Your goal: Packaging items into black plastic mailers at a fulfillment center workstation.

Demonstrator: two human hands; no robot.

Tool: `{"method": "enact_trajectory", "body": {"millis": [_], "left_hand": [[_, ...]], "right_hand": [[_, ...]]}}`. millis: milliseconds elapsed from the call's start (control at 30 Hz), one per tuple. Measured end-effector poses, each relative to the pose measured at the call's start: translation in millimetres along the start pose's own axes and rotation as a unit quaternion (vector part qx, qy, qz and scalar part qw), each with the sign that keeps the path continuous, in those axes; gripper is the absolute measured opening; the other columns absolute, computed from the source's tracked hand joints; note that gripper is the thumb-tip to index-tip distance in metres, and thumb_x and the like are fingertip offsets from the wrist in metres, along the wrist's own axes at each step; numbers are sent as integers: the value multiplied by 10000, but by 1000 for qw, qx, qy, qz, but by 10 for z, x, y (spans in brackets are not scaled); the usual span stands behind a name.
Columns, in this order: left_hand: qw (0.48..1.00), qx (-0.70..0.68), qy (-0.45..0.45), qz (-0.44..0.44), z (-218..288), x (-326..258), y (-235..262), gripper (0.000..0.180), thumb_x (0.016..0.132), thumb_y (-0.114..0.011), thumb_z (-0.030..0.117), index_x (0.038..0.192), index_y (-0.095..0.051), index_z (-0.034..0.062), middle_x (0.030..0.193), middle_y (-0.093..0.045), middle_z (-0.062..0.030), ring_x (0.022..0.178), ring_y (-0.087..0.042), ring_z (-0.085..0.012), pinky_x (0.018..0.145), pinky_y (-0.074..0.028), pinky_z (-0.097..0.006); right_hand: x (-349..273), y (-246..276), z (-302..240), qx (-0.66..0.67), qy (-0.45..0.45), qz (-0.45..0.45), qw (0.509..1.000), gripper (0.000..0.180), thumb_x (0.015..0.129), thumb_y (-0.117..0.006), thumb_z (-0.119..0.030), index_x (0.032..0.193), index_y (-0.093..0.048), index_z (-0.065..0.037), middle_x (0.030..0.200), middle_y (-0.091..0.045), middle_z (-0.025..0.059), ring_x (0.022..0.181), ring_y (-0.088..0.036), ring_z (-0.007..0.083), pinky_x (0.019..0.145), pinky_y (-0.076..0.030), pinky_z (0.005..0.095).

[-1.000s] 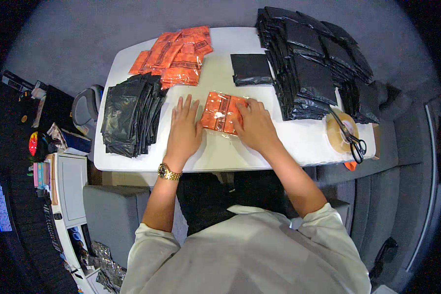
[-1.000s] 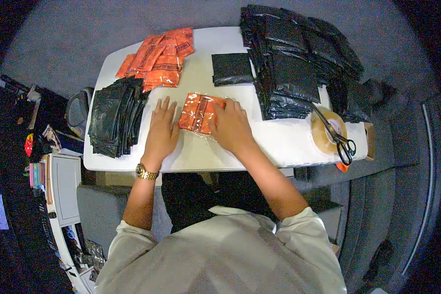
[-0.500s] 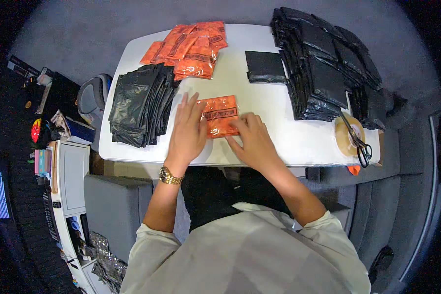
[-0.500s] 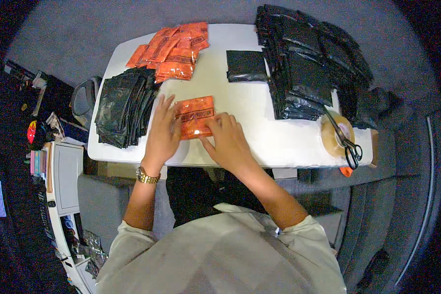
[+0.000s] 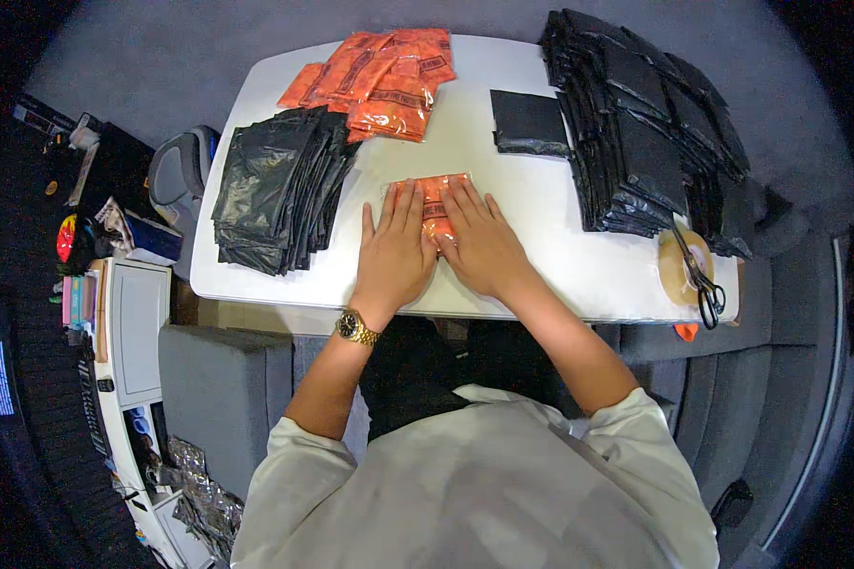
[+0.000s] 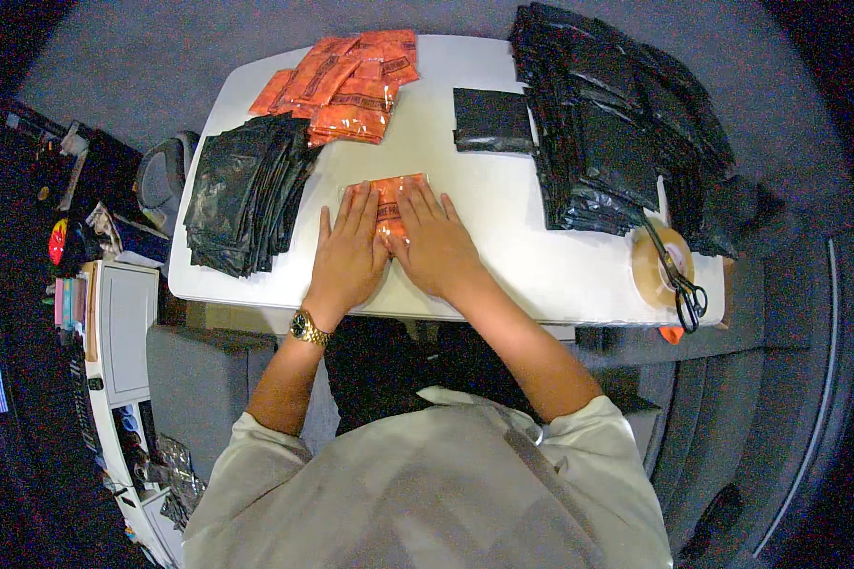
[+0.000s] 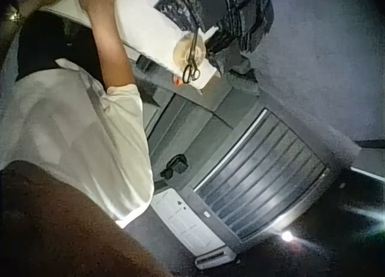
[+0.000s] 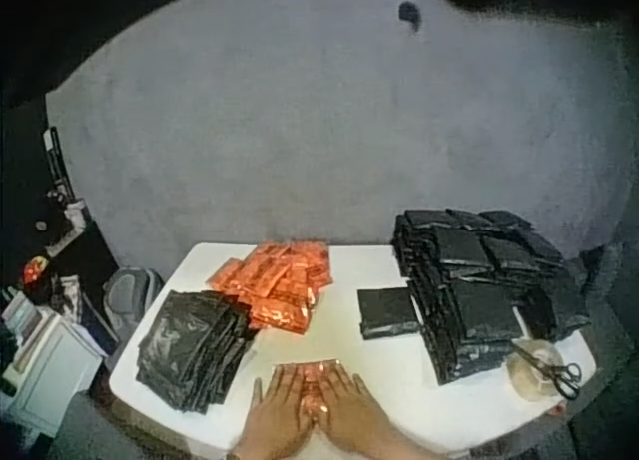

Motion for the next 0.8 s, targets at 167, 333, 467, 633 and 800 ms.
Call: {"method": "enact_trajectory", "body": {"millis": [167,333,467,633,800], "left_hand": [[999,-24,28,-9,-4,-16,92,701,1020,-566,238,1646,-378,-16,1744,-331,-207,1632,-276,-378,1310,-196,-620],[994,-44,5,101,-112,-51,303,485,956,-640,147,1412,-633,-16,1481,-611,-227,1446,-521,-396,1200,-414,-565],[985,-127,25,118,-123,46,576,196,921,-716,100,1093,-735,8,1012,-705,-157,969,-655,-369,876,-547,-473],[970,-54,62,228,-432,137,929,158,912,-765,124,1049,-768,45,987,-726,-141,942,-667,-365,844,-557,-471],[946,23,153,285,-947,225,1032,184,916,-802,184,1047,-784,56,1036,-727,-139,1005,-668,-363,898,-553,-466]], "right_hand": [[-196,176,79,39,-5,-7,999,687,1083,-548,-362,1604,-413,66,1711,-350,272,1625,-285,383,1319,-230,564],[-329,259,-132,85,-57,49,994,680,967,-735,-305,1492,-537,79,1471,-544,287,1452,-463,440,1243,-340,563],[-220,228,-474,73,-49,69,994,647,961,-733,-330,1479,-579,26,1280,-593,235,1236,-558,429,1082,-442,534],[-45,175,-608,151,19,50,987,542,945,-765,-315,1369,-645,0,1258,-595,218,1222,-562,388,1050,-455,506],[-89,233,-462,221,19,68,973,505,958,-755,-282,1381,-640,-31,1314,-573,232,1253,-558,400,1084,-464,510]]}}
Point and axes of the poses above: each hand's wrist, its own x-axis towards the middle knuckle, its own y-axis out of the back of the hand, z = x × y, the point moved 1 cm from there along x, towards the middle knuckle
